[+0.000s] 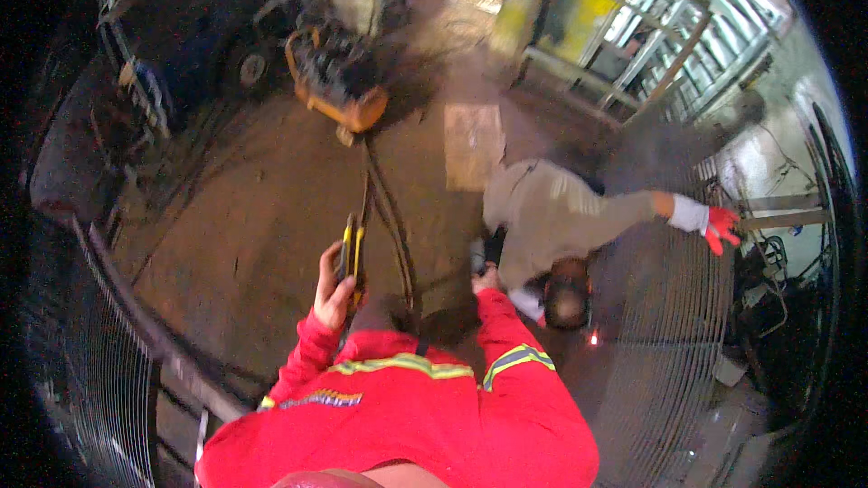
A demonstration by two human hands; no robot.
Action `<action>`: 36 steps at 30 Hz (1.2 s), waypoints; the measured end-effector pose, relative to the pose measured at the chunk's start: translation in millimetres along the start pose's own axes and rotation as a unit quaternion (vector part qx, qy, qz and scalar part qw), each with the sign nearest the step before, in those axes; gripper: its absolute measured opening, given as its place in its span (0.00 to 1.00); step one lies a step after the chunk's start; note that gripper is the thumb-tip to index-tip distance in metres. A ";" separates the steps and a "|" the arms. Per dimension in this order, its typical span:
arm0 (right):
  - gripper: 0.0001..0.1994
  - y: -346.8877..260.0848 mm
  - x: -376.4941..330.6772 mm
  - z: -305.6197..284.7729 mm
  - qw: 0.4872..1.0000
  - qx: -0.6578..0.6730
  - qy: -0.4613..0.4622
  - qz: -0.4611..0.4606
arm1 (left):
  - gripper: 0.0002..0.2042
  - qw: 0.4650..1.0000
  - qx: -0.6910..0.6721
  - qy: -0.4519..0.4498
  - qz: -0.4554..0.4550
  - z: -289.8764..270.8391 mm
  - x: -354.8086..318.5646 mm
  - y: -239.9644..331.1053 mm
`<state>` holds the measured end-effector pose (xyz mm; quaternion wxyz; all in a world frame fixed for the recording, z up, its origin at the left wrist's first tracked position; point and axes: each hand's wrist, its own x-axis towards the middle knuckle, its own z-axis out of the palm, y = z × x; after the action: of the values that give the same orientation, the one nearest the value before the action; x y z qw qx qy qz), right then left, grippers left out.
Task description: The person walks through a workshop, picks up a small rectangular piece of material, and uses a utility knife to cut it. They then retrieve a small container of adhesive and a brush, and proceed to apply the adhesive to the cut piece and a larger metal surface on the floor.
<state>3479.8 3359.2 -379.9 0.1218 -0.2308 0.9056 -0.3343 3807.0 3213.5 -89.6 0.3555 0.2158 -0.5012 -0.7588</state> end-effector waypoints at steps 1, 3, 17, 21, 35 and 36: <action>0.26 -35.8 61.7 5.6 0.999 0.017 -0.022 -0.016 | 0.29 1.000 -0.016 0.007 -0.003 3.5 32.4 -3.3; 0.27 -148.4 143.0 30.7 0.995 0.072 -0.062 -0.018 | 0.29 1.000 -0.007 0.024 -0.007 -7.0 97.2 -7.4; 0.24 -58.5 478.5 69.7 0.982 0.082 0.168 -0.026 | 0.29 0.990 0.002 -0.057 -0.132 -41.6 690.6 -93.6; 0.28 -65.1 573.7 46.6 0.955 0.137 0.198 0.174 | 0.24 0.984 0.048 -0.044 -0.167 -48.9 852.0 -135.1; 0.26 -603.0 1252.2 172.8 0.852 0.438 -0.242 -0.151 | 0.13 0.984 0.104 0.142 0.035 6.2 1434.2 -140.5; 0.23 -648.2 1277.2 168.5 0.828 0.435 -0.295 -0.196 | 0.13 0.981 0.154 0.117 -0.006 1.0 1465.6 -115.6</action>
<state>2657.9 2194.5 -161.7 0.4026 -0.4143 0.5226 -0.6269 2810.5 2134.5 -152.6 0.3694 0.3582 -0.5661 -0.6441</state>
